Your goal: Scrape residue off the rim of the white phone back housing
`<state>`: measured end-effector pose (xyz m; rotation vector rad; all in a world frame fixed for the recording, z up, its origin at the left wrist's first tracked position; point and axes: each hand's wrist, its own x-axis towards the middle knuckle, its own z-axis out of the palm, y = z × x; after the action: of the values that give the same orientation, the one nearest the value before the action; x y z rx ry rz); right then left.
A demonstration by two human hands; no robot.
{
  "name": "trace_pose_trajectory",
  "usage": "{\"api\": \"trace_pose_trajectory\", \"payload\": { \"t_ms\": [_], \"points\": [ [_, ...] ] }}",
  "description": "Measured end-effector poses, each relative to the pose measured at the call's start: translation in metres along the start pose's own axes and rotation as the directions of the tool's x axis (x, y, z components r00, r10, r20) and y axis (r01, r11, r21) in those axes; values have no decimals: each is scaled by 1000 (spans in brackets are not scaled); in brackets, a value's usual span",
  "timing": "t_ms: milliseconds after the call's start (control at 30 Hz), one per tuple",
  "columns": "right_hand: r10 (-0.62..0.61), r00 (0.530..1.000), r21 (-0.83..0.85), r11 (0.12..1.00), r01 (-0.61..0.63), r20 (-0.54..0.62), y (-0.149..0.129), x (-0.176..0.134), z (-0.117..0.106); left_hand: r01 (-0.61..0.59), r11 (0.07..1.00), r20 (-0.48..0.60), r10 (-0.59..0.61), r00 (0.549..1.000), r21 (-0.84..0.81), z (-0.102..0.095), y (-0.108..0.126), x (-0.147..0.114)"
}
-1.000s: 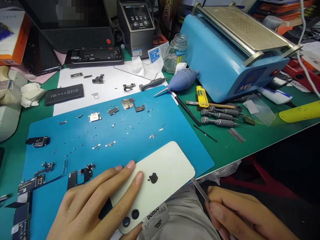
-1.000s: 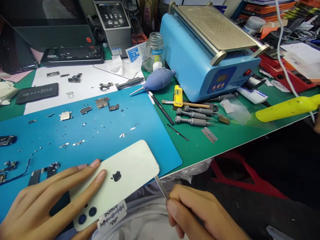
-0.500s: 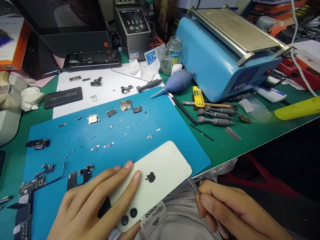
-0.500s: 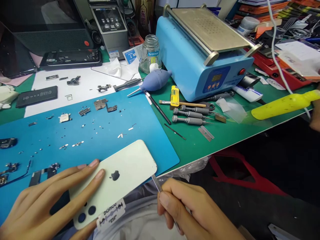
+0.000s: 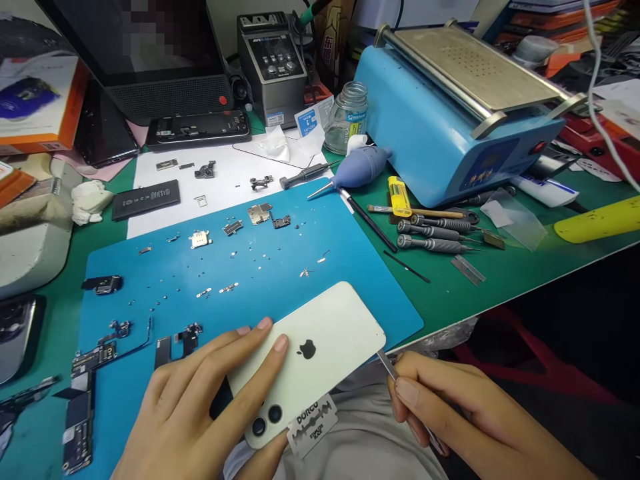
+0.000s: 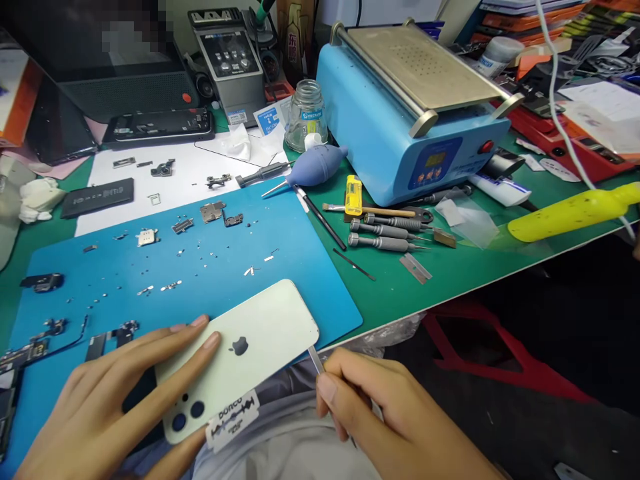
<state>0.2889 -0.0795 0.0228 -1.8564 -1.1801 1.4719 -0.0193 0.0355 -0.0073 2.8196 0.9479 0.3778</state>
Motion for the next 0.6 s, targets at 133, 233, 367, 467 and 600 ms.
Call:
{"api": "trace_pose_trajectory", "payload": {
  "t_ms": [133,233,367,467,600],
  "points": [
    [-20,1000,63,998,21,-11,9,-2,-4,11,1000,1,-11,1000,11,-4,5,1],
    [-99,994,92,991,102,-35,22,-3,-8,-10,999,-1,10,1000,44,-8,10,-1],
    [-246,946,-52,969,240,-209,39,-5,-7,-32,998,-1,32,999,55,-13,16,-5],
    [-420,835,-161,908,387,-355,43,-6,-4,-35,996,-17,36,999,83,-17,19,-7],
    [-653,592,-307,752,584,-473,30,1,-6,1,998,-42,2,999,66,-22,20,-1]
  ]
}}
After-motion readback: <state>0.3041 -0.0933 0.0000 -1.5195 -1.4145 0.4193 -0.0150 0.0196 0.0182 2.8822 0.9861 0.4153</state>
